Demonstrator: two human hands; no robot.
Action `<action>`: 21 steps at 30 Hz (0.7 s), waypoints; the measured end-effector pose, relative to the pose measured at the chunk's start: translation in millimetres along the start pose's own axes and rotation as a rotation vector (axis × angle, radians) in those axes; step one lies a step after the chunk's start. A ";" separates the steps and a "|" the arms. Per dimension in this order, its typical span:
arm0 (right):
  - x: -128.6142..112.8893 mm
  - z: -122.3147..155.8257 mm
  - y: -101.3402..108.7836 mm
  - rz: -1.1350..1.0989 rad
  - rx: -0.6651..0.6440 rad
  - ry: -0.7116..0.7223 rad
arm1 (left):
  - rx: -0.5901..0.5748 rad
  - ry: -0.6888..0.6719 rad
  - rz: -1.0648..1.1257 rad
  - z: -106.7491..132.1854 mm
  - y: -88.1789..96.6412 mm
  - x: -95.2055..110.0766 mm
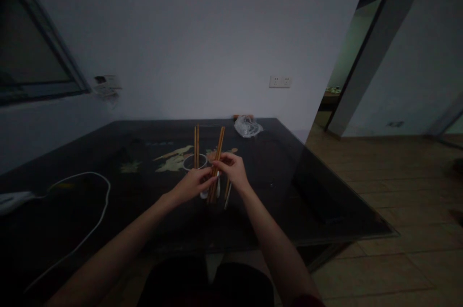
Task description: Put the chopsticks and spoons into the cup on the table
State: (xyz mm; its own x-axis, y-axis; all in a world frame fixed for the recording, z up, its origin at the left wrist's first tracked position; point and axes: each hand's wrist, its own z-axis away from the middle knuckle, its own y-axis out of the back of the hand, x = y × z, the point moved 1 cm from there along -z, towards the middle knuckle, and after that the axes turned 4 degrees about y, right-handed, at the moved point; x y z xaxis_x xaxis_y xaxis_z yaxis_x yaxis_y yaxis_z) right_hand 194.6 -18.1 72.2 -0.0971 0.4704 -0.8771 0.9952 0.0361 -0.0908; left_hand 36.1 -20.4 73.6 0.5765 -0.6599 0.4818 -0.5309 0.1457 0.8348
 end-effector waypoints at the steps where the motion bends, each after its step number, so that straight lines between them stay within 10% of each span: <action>1: -0.9 2.0 -3.4 0.010 -0.026 0.006 | -0.001 -0.013 0.031 3.8 0.4 -2.4; 10: -0.1 15.8 -26.8 0.096 -0.086 0.010 | 0.047 0.059 0.339 31.5 15.7 -27.2; 21: -2.1 19.3 -37.0 0.314 -0.184 0.142 | 0.457 0.076 0.490 28.7 37.1 -14.5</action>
State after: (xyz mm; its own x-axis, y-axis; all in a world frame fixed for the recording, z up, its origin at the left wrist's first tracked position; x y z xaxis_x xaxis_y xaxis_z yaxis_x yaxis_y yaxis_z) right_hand 157.8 -37.4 68.3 0.2021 0.6003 -0.7739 0.9630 0.0223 0.2687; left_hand -9.7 -26.5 89.9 0.2354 -0.5413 0.8072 -0.9421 0.0770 0.3263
